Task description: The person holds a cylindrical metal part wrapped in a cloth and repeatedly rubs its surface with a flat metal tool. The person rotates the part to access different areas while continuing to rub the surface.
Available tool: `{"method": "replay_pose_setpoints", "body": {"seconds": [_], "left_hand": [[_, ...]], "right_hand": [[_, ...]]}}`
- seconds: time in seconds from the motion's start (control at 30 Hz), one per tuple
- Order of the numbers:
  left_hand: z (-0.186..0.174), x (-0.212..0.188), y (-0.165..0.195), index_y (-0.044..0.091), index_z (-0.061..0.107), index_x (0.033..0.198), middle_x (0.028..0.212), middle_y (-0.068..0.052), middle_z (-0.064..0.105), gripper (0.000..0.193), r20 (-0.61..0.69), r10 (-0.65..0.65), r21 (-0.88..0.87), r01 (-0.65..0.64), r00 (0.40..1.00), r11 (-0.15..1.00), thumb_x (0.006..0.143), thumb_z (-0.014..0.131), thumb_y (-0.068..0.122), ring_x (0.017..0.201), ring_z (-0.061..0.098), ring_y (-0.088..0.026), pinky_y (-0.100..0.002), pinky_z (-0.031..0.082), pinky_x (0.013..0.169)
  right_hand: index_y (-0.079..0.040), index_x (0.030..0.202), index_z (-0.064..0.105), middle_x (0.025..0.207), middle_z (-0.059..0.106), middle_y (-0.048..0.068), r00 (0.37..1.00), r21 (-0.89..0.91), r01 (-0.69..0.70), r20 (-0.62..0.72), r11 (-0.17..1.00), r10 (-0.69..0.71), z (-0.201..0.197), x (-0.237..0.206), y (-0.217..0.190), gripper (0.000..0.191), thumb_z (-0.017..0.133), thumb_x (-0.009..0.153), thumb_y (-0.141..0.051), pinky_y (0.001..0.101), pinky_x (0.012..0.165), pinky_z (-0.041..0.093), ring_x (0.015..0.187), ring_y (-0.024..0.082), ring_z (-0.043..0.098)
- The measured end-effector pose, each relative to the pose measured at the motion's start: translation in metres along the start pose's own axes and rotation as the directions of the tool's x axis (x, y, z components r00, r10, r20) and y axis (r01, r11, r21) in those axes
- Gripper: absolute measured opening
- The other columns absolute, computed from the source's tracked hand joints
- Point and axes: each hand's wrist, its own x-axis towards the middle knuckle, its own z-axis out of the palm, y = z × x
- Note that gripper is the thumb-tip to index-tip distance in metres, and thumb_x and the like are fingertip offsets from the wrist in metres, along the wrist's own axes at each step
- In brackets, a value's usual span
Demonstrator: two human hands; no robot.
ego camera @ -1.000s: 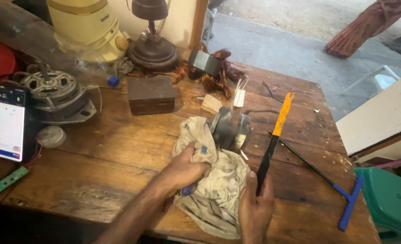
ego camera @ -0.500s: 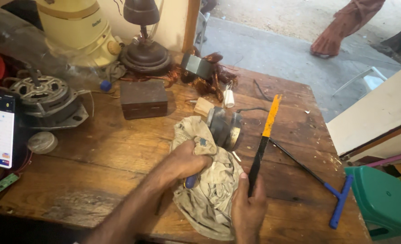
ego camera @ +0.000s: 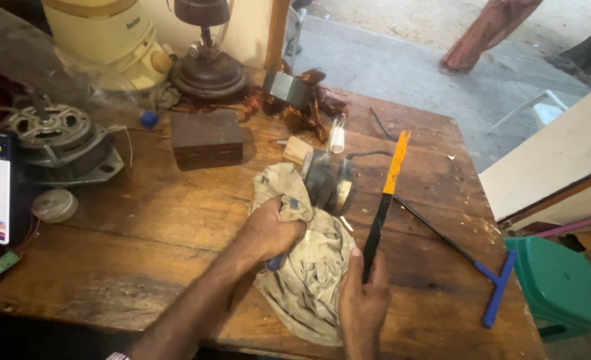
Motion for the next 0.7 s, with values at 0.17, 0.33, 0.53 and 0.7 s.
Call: {"method": "replay_pose_setpoints", "body": {"seconds": [0.17,0.33,0.53,0.7], "left_hand": [[-0.006,-0.008,0.008,0.007,0.066,0.127,0.114,-0.014,0.076,0.06,-0.032,0.099,0.088,-0.096,0.995,0.992,0.074,0.074,0.035,0.107,0.073,-0.026,-0.038,0.056,0.095],[-0.019,-0.035,0.013,0.007,0.021,0.156,0.141,-0.019,0.054,0.106,0.071,-0.032,0.139,0.022,0.997,0.99,0.076,0.078,0.048,0.123,0.062,-0.032,-0.049,0.051,0.103],[-0.037,-0.1,-0.042,0.005,0.061,0.132,0.133,-0.02,0.063,0.055,-0.406,0.581,0.385,-0.445,0.705,0.809,0.084,0.077,0.028,0.132,0.054,-0.037,-0.053,0.045,0.109],[-0.102,-0.134,-0.11,0.006,0.062,0.125,0.129,-0.018,0.06,0.043,-0.63,0.644,0.608,-0.24,0.435,0.757,0.086,0.075,0.019,0.127,0.056,-0.036,-0.053,0.042,0.11]], "right_hand": [[-0.005,0.117,0.068,0.064,0.057,-0.001,1.0,0.058,0.009,-0.005,0.998,-0.009,0.0,-0.005,-0.001,0.031,0.06,0.099,-0.028,0.0264,0.046,0.04,0.053,0.007,0.051],[-0.003,0.115,0.068,0.063,0.056,0.001,1.0,0.069,-0.027,0.001,0.997,0.027,-0.001,-0.007,0.0,0.029,0.061,0.099,-0.026,0.0274,0.045,0.039,0.052,0.008,0.05],[-0.009,0.119,0.068,0.064,0.058,0.006,0.999,-0.115,-0.044,0.007,0.992,0.045,-0.006,-0.004,0.021,0.034,0.059,0.098,-0.035,0.03,0.048,0.043,0.053,0.012,0.054],[-0.004,0.121,0.066,0.075,0.062,0.005,0.985,-0.062,0.17,0.02,0.983,-0.169,0.012,-0.001,0.038,0.032,0.06,0.105,-0.032,0.0273,0.057,0.047,0.062,0.011,0.058]]}}
